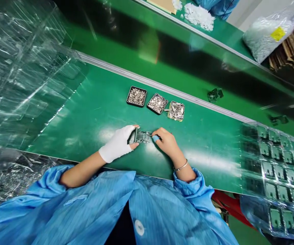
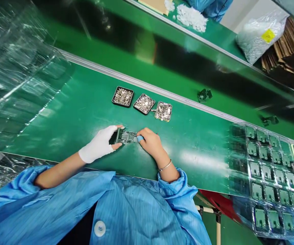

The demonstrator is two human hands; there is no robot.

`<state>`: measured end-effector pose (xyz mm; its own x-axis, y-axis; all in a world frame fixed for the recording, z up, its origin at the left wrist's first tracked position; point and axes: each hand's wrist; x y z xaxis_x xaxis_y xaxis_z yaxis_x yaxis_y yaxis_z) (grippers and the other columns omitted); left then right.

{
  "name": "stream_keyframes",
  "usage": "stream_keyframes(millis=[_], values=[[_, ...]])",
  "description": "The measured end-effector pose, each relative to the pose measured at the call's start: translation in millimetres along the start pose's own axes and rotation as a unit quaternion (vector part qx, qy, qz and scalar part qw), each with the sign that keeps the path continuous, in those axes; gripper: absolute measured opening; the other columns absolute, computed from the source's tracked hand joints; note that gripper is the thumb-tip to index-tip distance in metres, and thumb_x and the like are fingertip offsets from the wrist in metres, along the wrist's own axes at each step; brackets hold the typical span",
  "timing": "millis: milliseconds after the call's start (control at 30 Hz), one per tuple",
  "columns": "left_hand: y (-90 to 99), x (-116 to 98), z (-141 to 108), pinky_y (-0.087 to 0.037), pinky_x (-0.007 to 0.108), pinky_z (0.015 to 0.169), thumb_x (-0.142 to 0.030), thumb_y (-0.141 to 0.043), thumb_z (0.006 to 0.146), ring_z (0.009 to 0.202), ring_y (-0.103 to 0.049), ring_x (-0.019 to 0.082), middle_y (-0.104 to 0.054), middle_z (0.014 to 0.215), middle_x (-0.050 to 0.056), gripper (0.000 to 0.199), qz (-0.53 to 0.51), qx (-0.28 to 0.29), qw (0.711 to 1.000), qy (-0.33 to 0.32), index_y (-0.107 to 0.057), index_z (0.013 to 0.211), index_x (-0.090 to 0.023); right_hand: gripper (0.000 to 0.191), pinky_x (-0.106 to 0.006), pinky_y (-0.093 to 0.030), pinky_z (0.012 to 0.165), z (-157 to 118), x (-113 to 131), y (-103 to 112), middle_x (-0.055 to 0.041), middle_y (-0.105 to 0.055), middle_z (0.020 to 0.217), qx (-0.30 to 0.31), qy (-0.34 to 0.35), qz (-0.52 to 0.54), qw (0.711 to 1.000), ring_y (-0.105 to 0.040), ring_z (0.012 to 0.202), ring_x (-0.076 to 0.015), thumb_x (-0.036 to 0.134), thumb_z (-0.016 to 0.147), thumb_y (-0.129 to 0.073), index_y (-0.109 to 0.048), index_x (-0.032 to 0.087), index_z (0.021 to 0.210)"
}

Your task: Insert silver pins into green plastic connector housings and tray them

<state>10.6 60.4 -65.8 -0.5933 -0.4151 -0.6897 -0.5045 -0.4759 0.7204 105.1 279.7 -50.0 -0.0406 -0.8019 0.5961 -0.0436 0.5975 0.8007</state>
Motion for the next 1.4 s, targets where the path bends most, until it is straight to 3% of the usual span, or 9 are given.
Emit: stream_keyframes(millis=[133,300,533,700,1033,1200,1400], values=[[0.7,0,1,-0.044,0.044,0.105,-0.033,-0.059,0.077,0.121,-0.052,0.029,-0.055,0.128,0.013,0.057,0.001,0.005,1.000,0.003,-0.044,0.129,-0.014,0.024,-0.027,-0.045,0.081,1,5,2,-0.0043,-0.063,0.098,0.027,-0.006,-0.035,0.999,-0.058,0.097,-0.0183,0.008,0.083,-0.046,-0.061,0.022,0.096],[2.3,-3,1,-0.044,0.045,0.104,-0.034,-0.059,0.078,0.121,-0.052,0.030,-0.055,0.128,0.014,0.057,-0.005,0.008,1.000,0.005,-0.044,0.129,-0.014,0.028,-0.027,-0.046,0.072,0,13,1,-0.0049,-0.062,0.097,0.047,-0.050,-0.070,0.995,-0.059,0.092,-0.0195,0.005,0.079,-0.046,-0.060,0.023,0.096],[2.3,-3,2,-0.044,0.045,0.103,-0.039,-0.059,0.080,0.120,-0.053,0.030,-0.055,0.127,0.015,0.057,-0.015,0.007,1.000,-0.002,-0.044,0.129,-0.013,0.027,-0.025,-0.044,0.075,-5,1,5,-0.0017,-0.063,0.091,0.044,0.008,0.027,0.999,-0.059,0.085,-0.0157,0.004,0.078,-0.047,-0.062,0.022,0.093],[3.9,-4,1,-0.044,0.044,0.103,-0.041,-0.058,0.082,0.121,-0.053,0.030,-0.055,0.128,0.015,0.057,-0.012,0.012,1.000,0.003,-0.044,0.130,-0.013,0.028,-0.026,-0.045,0.079,-8,3,6,-0.0032,-0.063,0.095,0.067,0.009,-0.002,0.998,-0.059,0.092,-0.0179,0.005,0.079,-0.047,-0.061,0.022,0.095],[6.3,-4,1,-0.043,0.043,0.104,-0.043,-0.059,0.082,0.120,-0.053,0.029,-0.056,0.128,0.013,0.057,-0.023,0.027,0.999,0.012,-0.046,0.129,-0.015,0.030,-0.026,-0.045,0.071,-11,15,4,-0.0047,-0.063,0.093,0.097,-0.015,-0.049,0.994,-0.060,0.092,-0.0198,0.003,0.079,-0.045,-0.060,0.022,0.096],[6.7,-4,0,-0.044,0.043,0.104,-0.042,-0.060,0.080,0.118,-0.054,0.029,-0.057,0.125,0.012,0.056,-0.022,0.025,0.999,0.016,-0.046,0.128,-0.015,0.022,-0.027,-0.046,0.075,-10,4,10,-0.0035,-0.065,0.092,0.071,-0.013,0.013,0.997,-0.061,0.087,-0.0180,0.011,0.084,-0.048,-0.063,0.022,0.095],[6.3,-7,-2,-0.045,0.044,0.105,-0.048,-0.060,0.081,0.120,-0.054,0.028,-0.056,0.127,0.014,0.054,-0.071,-0.021,0.997,0.006,-0.046,0.123,-0.017,0.015,-0.041,-0.041,0.095,-6,-1,18,-0.0083,-0.066,0.109,-0.042,0.020,0.044,0.998,-0.058,0.104,-0.0232,0.025,0.088,-0.056,-0.069,0.021,0.094]])
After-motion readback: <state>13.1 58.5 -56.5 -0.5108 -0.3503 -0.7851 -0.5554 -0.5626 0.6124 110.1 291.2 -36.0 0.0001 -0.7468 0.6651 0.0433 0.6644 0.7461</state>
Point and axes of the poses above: each hand's wrist, its own z-axis towards the middle knuckle, its own y-axis out of the back of the hand, x = y × z
